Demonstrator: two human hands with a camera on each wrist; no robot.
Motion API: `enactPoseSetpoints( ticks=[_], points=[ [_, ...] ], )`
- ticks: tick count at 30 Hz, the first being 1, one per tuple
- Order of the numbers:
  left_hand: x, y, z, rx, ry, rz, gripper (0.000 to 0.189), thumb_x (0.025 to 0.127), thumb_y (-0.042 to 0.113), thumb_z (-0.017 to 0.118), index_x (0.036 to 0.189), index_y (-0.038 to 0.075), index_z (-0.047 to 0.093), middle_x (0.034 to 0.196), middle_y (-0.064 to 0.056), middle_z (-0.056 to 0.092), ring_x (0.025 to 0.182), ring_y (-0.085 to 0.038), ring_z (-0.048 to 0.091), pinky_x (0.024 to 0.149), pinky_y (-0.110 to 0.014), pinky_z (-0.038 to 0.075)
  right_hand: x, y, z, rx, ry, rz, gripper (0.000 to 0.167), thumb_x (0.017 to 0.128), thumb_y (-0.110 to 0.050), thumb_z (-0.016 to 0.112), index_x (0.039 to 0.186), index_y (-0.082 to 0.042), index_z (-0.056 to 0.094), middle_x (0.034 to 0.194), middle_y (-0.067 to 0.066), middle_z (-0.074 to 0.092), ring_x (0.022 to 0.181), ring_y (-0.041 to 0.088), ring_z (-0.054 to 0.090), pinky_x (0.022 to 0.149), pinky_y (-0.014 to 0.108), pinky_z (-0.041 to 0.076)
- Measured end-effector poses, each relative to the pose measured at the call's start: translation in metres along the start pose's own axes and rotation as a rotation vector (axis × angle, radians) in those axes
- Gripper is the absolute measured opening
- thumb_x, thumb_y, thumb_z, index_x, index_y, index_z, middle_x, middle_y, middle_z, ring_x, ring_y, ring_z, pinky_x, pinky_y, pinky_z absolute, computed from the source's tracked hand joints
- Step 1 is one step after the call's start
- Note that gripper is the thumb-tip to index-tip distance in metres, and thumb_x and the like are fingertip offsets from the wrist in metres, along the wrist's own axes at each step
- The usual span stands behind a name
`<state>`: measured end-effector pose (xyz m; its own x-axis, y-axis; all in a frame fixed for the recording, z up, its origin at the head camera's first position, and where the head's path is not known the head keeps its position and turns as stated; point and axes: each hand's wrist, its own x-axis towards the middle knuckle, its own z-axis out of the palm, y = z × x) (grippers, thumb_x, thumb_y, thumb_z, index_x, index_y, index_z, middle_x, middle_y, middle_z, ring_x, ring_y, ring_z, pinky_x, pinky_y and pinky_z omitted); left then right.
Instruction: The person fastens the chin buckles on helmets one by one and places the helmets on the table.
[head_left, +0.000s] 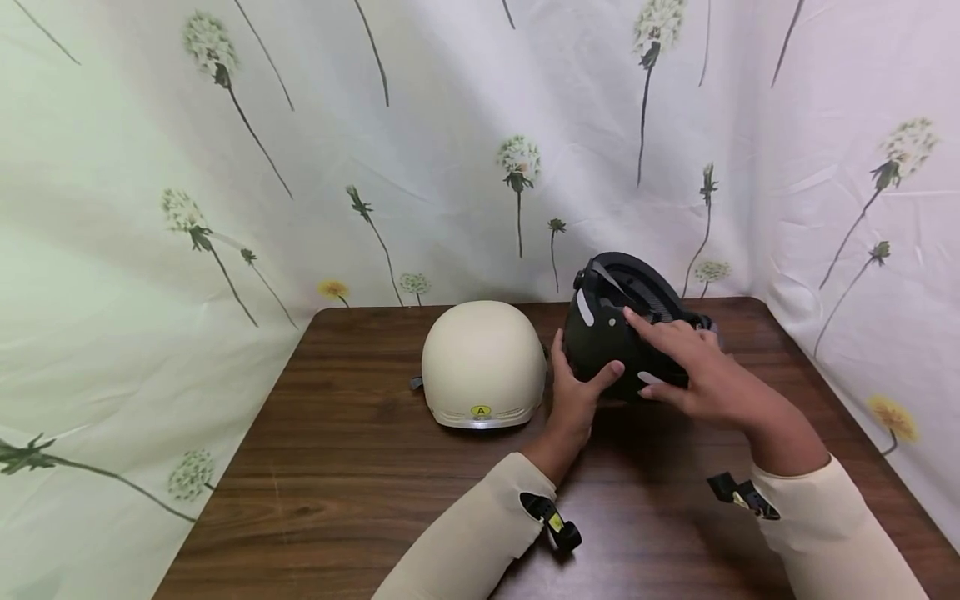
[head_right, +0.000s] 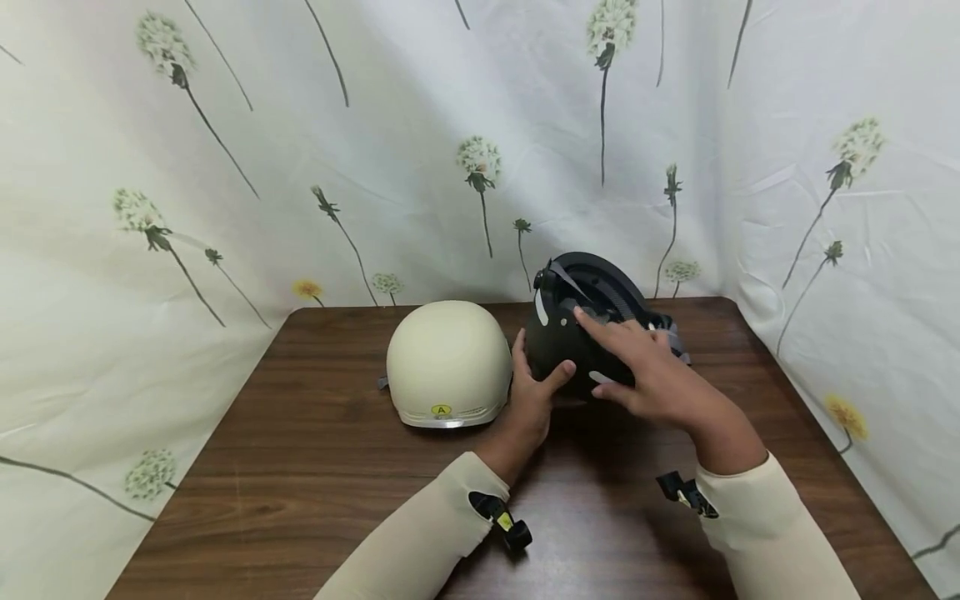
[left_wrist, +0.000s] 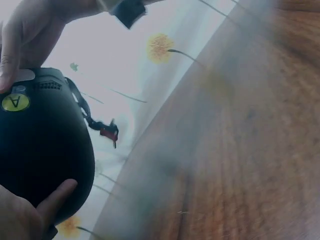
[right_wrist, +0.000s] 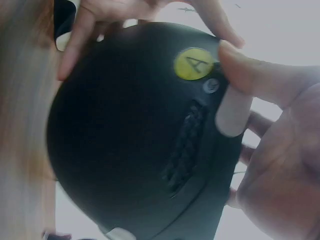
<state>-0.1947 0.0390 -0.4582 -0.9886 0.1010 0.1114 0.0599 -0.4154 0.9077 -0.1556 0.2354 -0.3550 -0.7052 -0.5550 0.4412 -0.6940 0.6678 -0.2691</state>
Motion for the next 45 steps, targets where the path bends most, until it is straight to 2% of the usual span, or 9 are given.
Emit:
enactPoseSetpoints(
  ticks=[5,8,12,21,29,34,37,41,45],
  points=[
    [0.002,-0.002,-0.001,-0.034,-0.027,0.003,0.117,0.091,0.030,0.090,0.176,0.019,0.009,0.177,-0.007,0.028,0.155,-0.026,0.038,0.124,-0.046,0.045,0.001,0.001,0.001,-0.031,0.017,-0.027,0.111,0.081,-0.004,0.096,0.173,-0.016,0.035,0.136,0.015,0.074,0.121,0.028,0.069,0.100,0.035,0.051],
    [0.000,-0.003,-0.002,-0.079,-0.050,-0.037,0.116,0.092,0.030,0.089,0.176,0.021,0.009,0.173,-0.010,0.031,0.148,-0.030,0.047,0.096,-0.049,0.064,-0.001,0.001,0.002,-0.007,-0.020,0.002,0.110,0.083,-0.005,0.094,0.173,-0.018,0.033,0.136,0.017,0.074,0.120,0.028,0.071,0.097,0.042,0.057],
    [-0.004,-0.006,-0.003,-0.123,-0.077,-0.072,0.114,0.092,0.032,0.089,0.175,0.025,0.010,0.166,-0.013,0.037,0.137,-0.033,0.058,0.073,-0.053,0.067,-0.004,0.002,0.004,0.028,-0.062,0.047,0.108,0.086,-0.006,0.093,0.174,-0.019,0.031,0.140,0.020,0.072,0.122,0.032,0.072,0.095,0.056,0.059],
    [-0.005,-0.020,-0.005,-0.104,-0.069,-0.118,0.109,0.094,0.032,0.086,0.174,0.027,0.012,0.159,-0.014,0.043,0.125,-0.032,0.066,0.077,-0.063,0.065,-0.010,0.009,0.013,0.059,-0.090,0.086,0.106,0.087,-0.008,0.093,0.174,-0.020,0.033,0.136,0.014,0.072,0.112,0.022,0.069,0.094,0.052,0.058],
    [-0.005,-0.028,-0.008,-0.115,-0.068,-0.123,0.109,0.095,0.031,0.084,0.175,0.029,0.010,0.162,-0.014,0.042,0.125,-0.033,0.066,0.071,-0.055,0.067,-0.011,0.014,0.019,0.085,-0.076,0.081,0.104,0.087,-0.010,0.093,0.173,-0.021,0.035,0.116,0.001,0.071,0.106,0.014,0.064,0.091,0.048,0.058],
    [-0.004,-0.028,-0.010,-0.079,-0.037,-0.118,0.112,0.096,0.033,0.084,0.177,0.027,0.007,0.170,-0.015,0.035,0.132,-0.035,0.063,0.078,-0.060,0.066,-0.012,0.020,0.023,0.132,-0.056,0.082,0.105,0.087,-0.011,0.093,0.173,-0.017,0.034,0.130,0.008,0.076,0.114,0.021,0.073,0.096,0.050,0.060],
    [-0.003,-0.027,-0.013,0.019,-0.022,-0.072,0.113,0.095,0.037,0.084,0.177,0.027,0.007,0.178,-0.012,0.025,0.149,-0.032,0.049,0.099,-0.056,0.062,-0.014,0.023,0.024,0.141,-0.047,0.105,0.107,0.086,-0.012,0.094,0.173,-0.015,0.032,0.132,0.009,0.077,0.118,0.026,0.076,0.099,0.044,0.059],
    [-0.002,-0.023,-0.019,0.163,-0.026,0.029,0.111,0.094,0.044,0.083,0.177,0.031,0.011,0.183,-0.006,0.016,0.165,-0.028,0.024,0.130,-0.052,0.034,-0.016,0.025,0.025,0.137,-0.019,0.099,0.104,0.083,-0.011,0.096,0.170,-0.010,0.038,0.129,0.006,0.078,0.118,0.026,0.074,0.103,0.023,0.052],
    [-0.001,-0.017,-0.021,0.281,-0.020,0.090,0.107,0.092,0.053,0.082,0.176,0.034,0.018,0.183,-0.005,0.016,0.168,-0.029,0.018,0.134,-0.060,0.020,-0.017,0.026,0.025,0.145,0.038,0.073,0.098,0.081,-0.009,0.097,0.165,-0.006,0.047,0.134,0.011,0.074,0.125,0.024,0.067,0.107,0.006,0.037]
  ],
)
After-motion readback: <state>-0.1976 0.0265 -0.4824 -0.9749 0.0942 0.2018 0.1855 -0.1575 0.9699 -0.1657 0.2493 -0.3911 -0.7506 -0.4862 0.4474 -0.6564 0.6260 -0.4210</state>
